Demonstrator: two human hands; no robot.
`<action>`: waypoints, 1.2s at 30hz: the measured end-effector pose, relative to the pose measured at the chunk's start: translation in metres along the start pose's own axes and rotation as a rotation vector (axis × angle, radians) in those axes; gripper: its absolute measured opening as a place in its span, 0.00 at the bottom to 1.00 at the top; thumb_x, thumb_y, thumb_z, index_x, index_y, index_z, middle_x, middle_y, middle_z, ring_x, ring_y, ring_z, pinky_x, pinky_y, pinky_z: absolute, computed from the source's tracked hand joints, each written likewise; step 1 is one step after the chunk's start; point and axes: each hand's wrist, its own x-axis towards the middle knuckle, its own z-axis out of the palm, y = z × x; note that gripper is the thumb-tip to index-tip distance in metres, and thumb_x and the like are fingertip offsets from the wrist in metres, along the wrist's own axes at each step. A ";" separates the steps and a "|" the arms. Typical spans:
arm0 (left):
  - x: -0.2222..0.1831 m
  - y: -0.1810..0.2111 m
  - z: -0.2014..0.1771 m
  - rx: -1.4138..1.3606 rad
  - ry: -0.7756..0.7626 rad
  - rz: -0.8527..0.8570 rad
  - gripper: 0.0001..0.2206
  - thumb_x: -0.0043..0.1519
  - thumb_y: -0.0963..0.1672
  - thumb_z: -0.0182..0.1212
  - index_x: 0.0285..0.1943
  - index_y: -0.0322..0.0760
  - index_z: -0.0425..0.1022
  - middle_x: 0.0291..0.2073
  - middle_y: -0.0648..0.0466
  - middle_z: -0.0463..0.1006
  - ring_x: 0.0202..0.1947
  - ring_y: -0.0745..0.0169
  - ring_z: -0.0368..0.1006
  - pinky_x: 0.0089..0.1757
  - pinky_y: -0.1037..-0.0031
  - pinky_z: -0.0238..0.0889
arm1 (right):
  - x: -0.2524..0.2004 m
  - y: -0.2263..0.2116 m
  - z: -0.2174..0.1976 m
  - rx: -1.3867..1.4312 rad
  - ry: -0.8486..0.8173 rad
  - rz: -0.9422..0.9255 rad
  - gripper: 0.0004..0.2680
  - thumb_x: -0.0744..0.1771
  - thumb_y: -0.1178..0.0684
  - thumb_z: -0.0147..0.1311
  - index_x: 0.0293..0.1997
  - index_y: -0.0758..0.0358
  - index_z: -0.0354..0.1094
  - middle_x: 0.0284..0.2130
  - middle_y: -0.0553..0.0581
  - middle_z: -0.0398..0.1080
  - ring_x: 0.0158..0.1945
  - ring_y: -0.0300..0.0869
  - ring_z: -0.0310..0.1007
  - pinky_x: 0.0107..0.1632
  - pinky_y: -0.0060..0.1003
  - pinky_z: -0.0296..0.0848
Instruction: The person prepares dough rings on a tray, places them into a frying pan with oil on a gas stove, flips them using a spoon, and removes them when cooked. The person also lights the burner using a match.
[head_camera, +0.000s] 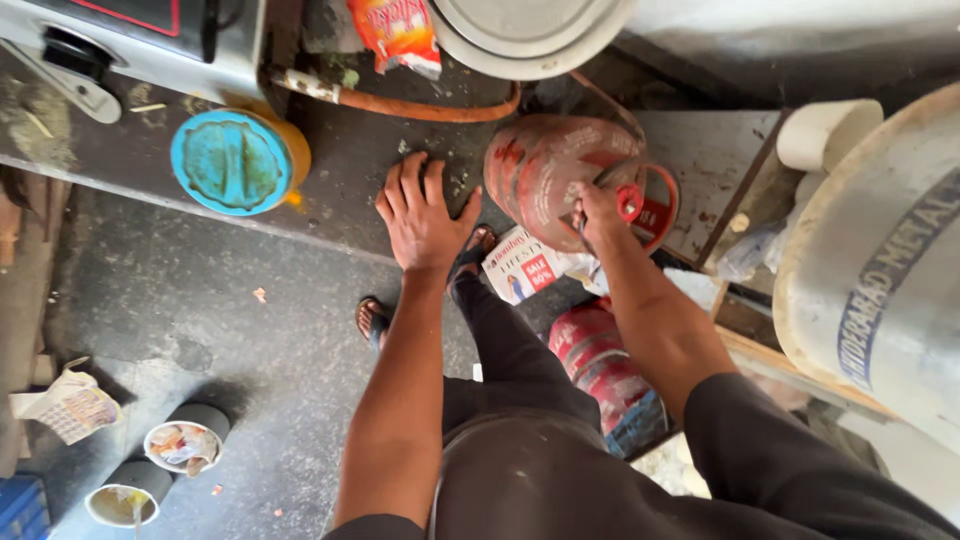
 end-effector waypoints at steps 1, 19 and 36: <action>0.002 -0.002 0.000 0.008 -0.002 0.009 0.29 0.58 0.55 0.70 0.61 0.39 0.67 0.61 0.48 0.66 0.63 0.42 0.61 0.57 0.47 0.54 | -0.001 0.006 0.009 0.048 -0.052 -0.043 0.11 0.66 0.52 0.60 0.26 0.55 0.59 0.16 0.46 0.58 0.16 0.36 0.55 0.19 0.35 0.54; -0.004 -0.008 0.003 -0.102 -0.004 -0.005 0.31 0.58 0.58 0.67 0.61 0.38 0.67 0.63 0.47 0.65 0.65 0.41 0.59 0.57 0.46 0.54 | -0.073 0.026 0.002 -0.554 -0.088 -0.522 0.09 0.67 0.47 0.58 0.48 0.56 0.76 0.30 0.49 0.72 0.31 0.35 0.70 0.34 0.33 0.67; -0.174 -0.247 -0.190 -0.584 -0.155 -0.141 0.20 0.60 0.52 0.70 0.54 0.37 0.75 0.49 0.46 0.79 0.53 0.47 0.75 0.54 0.60 0.66 | -0.308 0.211 0.068 -0.204 -0.157 -0.790 0.08 0.67 0.51 0.60 0.43 0.62 0.67 0.40 0.52 0.74 0.37 0.37 0.74 0.35 0.35 0.76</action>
